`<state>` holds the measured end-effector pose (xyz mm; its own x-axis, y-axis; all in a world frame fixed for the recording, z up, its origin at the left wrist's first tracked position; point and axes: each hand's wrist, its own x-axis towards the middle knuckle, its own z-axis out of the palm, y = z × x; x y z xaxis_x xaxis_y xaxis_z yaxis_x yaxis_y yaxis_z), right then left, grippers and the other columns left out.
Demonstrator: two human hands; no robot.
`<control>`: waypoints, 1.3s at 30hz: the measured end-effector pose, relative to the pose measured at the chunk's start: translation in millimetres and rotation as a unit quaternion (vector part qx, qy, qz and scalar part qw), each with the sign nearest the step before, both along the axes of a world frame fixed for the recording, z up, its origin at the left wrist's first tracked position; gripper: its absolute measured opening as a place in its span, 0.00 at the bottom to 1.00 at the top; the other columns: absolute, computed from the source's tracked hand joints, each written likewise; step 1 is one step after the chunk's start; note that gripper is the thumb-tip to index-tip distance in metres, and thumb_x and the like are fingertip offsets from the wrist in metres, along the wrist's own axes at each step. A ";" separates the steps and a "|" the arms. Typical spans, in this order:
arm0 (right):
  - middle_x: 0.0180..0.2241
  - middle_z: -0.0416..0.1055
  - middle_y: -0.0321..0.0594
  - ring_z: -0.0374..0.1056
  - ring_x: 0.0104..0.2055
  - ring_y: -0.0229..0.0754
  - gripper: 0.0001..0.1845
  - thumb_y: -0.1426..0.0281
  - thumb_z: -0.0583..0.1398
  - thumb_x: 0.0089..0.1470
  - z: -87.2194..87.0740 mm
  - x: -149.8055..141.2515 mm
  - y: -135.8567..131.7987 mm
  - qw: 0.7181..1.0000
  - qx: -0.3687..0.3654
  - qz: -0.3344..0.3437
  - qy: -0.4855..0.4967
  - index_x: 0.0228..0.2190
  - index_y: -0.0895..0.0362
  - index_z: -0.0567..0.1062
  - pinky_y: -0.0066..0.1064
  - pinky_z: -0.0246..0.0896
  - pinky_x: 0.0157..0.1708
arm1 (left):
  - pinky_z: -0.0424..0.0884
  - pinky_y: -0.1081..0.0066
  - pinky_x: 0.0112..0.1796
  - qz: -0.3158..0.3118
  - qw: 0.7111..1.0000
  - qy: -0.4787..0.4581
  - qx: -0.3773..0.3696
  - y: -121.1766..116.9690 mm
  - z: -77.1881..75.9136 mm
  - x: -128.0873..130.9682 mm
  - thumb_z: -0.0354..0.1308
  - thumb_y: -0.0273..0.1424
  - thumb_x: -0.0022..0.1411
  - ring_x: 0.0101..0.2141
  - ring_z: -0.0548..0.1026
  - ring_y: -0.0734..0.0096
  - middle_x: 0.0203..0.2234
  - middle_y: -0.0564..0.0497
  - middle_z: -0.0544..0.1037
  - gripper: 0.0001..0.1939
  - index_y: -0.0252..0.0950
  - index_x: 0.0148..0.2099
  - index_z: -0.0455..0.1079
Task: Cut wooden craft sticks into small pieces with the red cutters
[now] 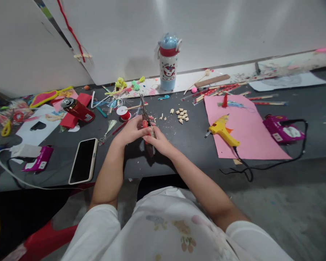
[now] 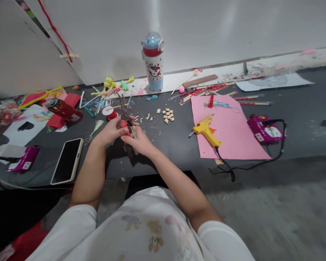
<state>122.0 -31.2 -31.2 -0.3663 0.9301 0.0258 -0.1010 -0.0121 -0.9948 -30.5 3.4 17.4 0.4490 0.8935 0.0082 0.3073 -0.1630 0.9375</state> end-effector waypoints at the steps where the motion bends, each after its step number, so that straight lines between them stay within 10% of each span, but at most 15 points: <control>1: 0.36 0.67 0.38 0.66 0.38 0.41 0.27 0.56 0.61 0.47 0.2 -0.1 -0.1 1.000 0.006 0.005 0.008 0.45 0.56 0.64 0.36 0.64 0.41 | 0.74 0.64 0.39 -0.002 1.000 -0.014 -0.007 0.0 -1.4 2.0 0.65 0.49 0.47 0.40 0.77 0.59 0.42 0.42 0.78 0.32 0.36 0.50 0.68; 15: 0.60 0.58 0.48 0.57 0.61 0.47 0.31 0.57 0.59 0.51 -4.8 -1.3 2.1 0.997 0.071 -0.005 0.027 0.53 0.57 0.61 0.42 0.50 0.62 | 0.76 0.63 0.34 0.112 0.991 -0.067 0.002 4.3 -12.0 22.6 0.65 0.42 0.40 0.33 0.79 0.60 0.30 0.45 0.80 0.20 0.35 0.34 0.70; 33: 0.47 0.68 0.43 0.65 0.50 0.45 0.28 0.52 0.61 0.49 -8.2 -1.9 4.3 1.000 0.009 -0.016 0.010 0.47 0.55 0.66 0.42 0.59 0.54 | 0.75 0.65 0.33 0.072 0.995 -0.074 -0.017 8.0 -15.8 19.2 0.64 0.52 0.44 0.32 0.78 0.62 0.31 0.44 0.80 0.27 0.37 0.38 0.70; 39: 0.42 0.68 0.41 0.65 0.44 0.41 0.29 0.49 0.60 0.48 -13.4 -1.0 5.3 0.997 -0.033 -0.069 0.020 0.44 0.56 0.64 0.37 0.60 0.48 | 0.69 0.68 0.33 0.220 0.953 0.049 0.204 5.4 -13.4 9.6 0.43 0.55 0.61 0.30 0.75 0.68 0.28 0.47 0.77 0.29 0.35 0.35 0.71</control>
<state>121.1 -25.9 -44.6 -0.2353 0.9716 -0.0243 -0.1460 -0.0600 -0.9875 -20.8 8.8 4.0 0.0486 0.9269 0.3721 0.5134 -0.3428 0.7867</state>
